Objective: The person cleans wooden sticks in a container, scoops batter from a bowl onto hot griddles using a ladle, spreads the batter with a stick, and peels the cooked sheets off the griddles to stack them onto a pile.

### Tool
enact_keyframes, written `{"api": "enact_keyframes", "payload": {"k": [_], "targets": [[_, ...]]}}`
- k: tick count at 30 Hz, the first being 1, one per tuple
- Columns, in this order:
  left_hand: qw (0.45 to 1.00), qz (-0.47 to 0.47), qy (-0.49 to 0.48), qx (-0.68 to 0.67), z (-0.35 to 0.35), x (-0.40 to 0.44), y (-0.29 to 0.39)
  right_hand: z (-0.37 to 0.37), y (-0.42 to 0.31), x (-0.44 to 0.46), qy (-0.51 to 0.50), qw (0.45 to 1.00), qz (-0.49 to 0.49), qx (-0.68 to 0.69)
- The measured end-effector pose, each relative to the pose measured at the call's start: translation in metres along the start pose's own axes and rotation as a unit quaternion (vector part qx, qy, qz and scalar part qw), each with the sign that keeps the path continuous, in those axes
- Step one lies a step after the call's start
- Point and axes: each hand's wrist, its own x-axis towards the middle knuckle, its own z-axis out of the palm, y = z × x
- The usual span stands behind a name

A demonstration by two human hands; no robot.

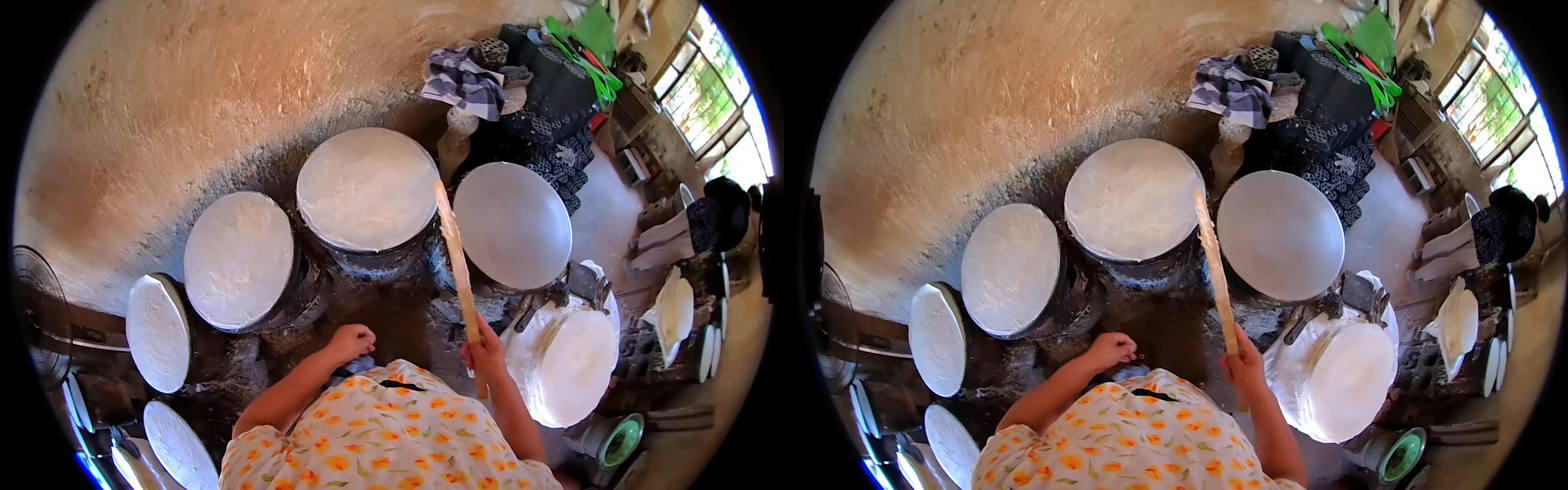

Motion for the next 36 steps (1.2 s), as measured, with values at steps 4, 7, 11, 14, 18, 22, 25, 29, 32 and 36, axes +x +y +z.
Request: {"api": "enact_keyframes", "payload": {"k": [4,7,11,14,18,22,25,29,32,36], "targets": [[0.993,-0.016,0.111,-0.039,-0.074,-0.029,-0.024,0.072,-0.025,0.031,-0.037,0.994,0.054,0.092],[0.981,-0.025,0.176,-0.082,-0.078,-0.036,-0.032,0.078,-0.035,0.053,-0.061,0.996,0.044,0.053],[0.955,-0.017,0.218,-0.202,-0.074,-0.06,-0.049,0.099,-0.05,0.07,-0.152,0.987,0.04,-0.025],[0.91,-0.019,0.295,-0.291,-0.058,-0.094,-0.079,0.12,-0.057,0.079,-0.266,0.963,0.022,-0.044],[0.845,-0.034,0.421,-0.33,-0.004,-0.153,-0.12,0.155,-0.054,0.091,-0.409,0.909,-0.028,-0.076],[0.736,-0.088,0.513,-0.434,0.103,-0.207,-0.167,0.179,-0.029,0.085,-0.524,0.841,0.006,-0.137],[0.675,-0.123,0.537,-0.49,0.158,-0.231,-0.18,0.206,-0.02,0.063,-0.593,0.784,-0.002,-0.185],[0.624,-0.118,0.596,-0.492,0.214,-0.252,-0.177,0.231,-0.01,0.021,-0.674,0.697,-0.042,-0.241],[0.575,-0.092,0.624,-0.522,0.246,-0.266,-0.174,0.249,-0.014,-0.016,-0.717,0.626,-0.037,-0.305],[0.524,-0.082,0.63,-0.567,0.293,-0.296,-0.194,0.271,0.003,-0.063,-0.765,0.472,-0.045,-0.436]]}}
